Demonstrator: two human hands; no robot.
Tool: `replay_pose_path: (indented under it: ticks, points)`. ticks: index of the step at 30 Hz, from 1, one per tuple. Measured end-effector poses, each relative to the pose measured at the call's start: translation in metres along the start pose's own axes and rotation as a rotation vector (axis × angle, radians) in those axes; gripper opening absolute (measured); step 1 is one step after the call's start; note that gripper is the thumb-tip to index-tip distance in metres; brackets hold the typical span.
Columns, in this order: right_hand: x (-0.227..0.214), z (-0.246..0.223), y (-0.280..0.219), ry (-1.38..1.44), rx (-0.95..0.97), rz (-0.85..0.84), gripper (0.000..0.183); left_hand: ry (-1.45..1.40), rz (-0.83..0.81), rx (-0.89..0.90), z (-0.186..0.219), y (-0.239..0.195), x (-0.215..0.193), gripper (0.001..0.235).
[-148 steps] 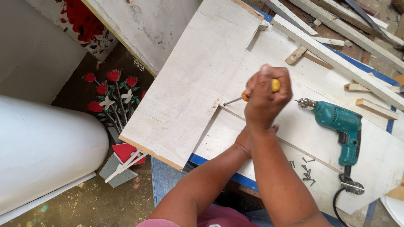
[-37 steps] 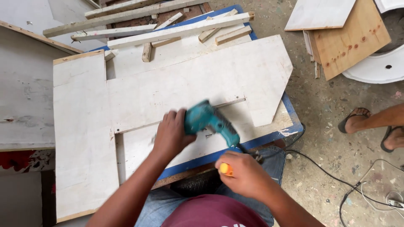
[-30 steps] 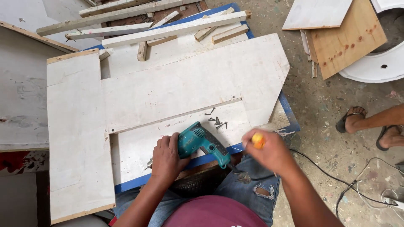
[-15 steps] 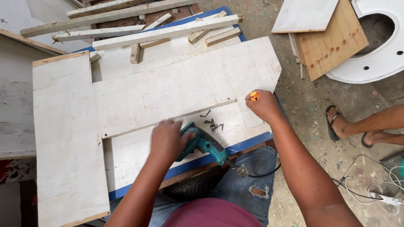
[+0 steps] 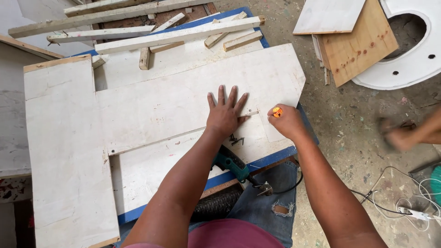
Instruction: Assembling wooden structures using a screwdriver and a power drill to fasten components together.
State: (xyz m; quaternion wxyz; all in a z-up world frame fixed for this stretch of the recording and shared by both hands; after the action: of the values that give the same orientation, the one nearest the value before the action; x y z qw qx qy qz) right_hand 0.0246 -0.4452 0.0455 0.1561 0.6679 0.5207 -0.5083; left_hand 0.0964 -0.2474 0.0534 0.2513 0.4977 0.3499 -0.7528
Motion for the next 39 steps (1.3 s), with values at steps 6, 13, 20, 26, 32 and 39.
replay_pose_path:
  ticks: [6, 13, 20, 26, 32, 39]
  points:
    - [-0.005, -0.003, -0.004, 0.028, -0.040, -0.003, 0.020, 0.031, 0.018, -0.021, -0.002, 0.016, 0.014, 0.074]
    - [-0.003, -0.020, -0.020, 0.037, -0.054, -0.016, 0.020, 0.035, 0.010, -0.024, -0.001, 0.016, 0.021, 0.074]
    - [0.005, -0.024, -0.022, 0.029, -0.072, -0.001, 0.018, 0.035, 0.019, -0.027, -0.001, 0.016, 0.024, 0.073]
    - [0.004, -0.023, -0.018, 0.041, -0.073, 0.024, 0.018, 0.050, 0.018, -0.024, -0.001, 0.017, 0.025, 0.072]
    - [-0.020, -0.050, -0.018, 0.031, -0.110, 0.045, 0.024, 0.032, 0.019, -0.026, -0.001, 0.015, 0.022, 0.073]
    - [-0.043, -0.074, -0.013, -0.020, -0.297, 0.109, 0.017, -0.020, 0.038, -0.013, -0.004, 0.016, 0.022, 0.077]
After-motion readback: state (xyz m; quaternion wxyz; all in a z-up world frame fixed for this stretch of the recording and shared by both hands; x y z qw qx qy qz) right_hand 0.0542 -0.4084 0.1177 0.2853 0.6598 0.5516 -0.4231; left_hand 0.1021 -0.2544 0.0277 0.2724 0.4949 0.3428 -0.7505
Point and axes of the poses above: each hand's wrist, its own y-axis towards the middle knuckle, its own x-axis out of the palm, z = x × y, the point moved 6 cm from there along y, towards the middle knuckle, and after that the axes turned 10 degrees about -y, right-handed, at the moved point
